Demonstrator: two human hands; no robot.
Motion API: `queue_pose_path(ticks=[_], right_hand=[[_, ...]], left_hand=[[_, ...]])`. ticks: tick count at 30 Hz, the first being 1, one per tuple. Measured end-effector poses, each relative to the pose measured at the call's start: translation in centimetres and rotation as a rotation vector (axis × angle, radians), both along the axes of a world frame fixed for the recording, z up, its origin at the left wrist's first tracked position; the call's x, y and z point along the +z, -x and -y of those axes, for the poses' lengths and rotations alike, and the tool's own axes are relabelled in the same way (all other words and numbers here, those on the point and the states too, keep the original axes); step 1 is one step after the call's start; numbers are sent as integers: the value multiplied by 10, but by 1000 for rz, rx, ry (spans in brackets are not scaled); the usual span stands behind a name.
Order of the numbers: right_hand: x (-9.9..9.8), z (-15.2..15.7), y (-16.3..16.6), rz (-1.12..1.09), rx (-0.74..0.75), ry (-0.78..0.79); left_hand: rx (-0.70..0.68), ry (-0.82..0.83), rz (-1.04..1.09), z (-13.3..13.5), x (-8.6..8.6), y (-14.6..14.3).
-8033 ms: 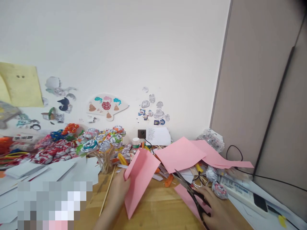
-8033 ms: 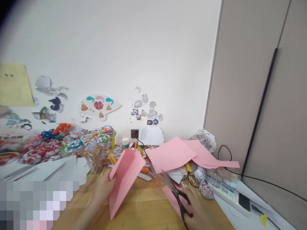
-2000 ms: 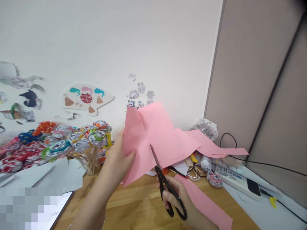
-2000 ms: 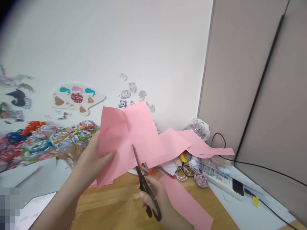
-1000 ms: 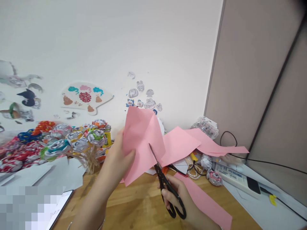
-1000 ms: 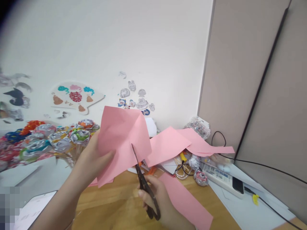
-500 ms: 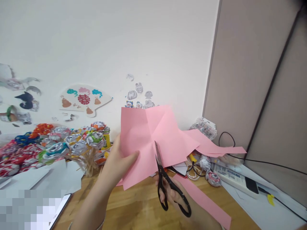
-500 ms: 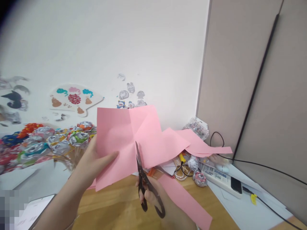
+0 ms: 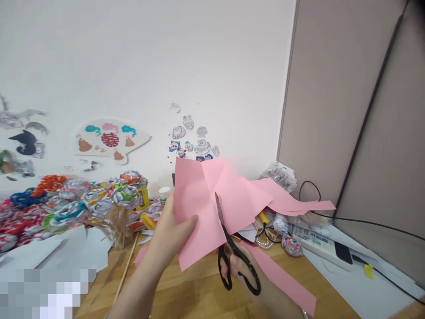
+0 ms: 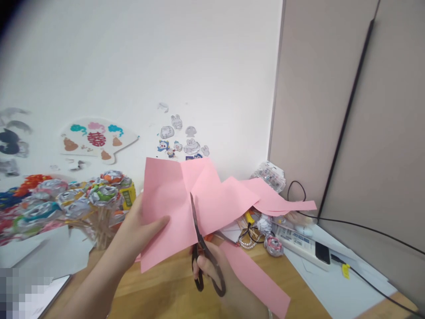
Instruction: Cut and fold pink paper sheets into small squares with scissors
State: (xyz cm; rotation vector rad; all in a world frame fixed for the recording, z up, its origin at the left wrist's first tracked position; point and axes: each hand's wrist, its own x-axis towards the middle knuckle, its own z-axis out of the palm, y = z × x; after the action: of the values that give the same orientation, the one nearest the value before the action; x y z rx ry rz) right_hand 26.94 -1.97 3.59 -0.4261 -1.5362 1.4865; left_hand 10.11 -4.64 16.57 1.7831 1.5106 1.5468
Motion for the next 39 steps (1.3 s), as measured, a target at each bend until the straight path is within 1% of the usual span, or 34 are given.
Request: queue_pose_path(ticks=[4, 10, 13, 20, 26, 32, 39], right_hand=[[5, 5, -1, 17, -23, 6], [28, 24, -1, 27, -93, 22], [33, 28, -1, 20, -110, 0], [29, 23, 0, 66, -141, 50], [34, 25, 1, 112, -168, 85], [31, 24, 1, 129, -181, 56], [29, 24, 1, 132, -188, 75]], left_hand=[[3, -11, -15, 0, -1, -1], [22, -28, -50, 0, -2, -2], [32, -31, -61, 0, -2, -3], [46, -28, -86, 2, 0, -4], [51, -29, -79, 0, -1, -5], [63, -32, -80, -2, -1, -6], [48, -23, -63, -2, -3, -5]])
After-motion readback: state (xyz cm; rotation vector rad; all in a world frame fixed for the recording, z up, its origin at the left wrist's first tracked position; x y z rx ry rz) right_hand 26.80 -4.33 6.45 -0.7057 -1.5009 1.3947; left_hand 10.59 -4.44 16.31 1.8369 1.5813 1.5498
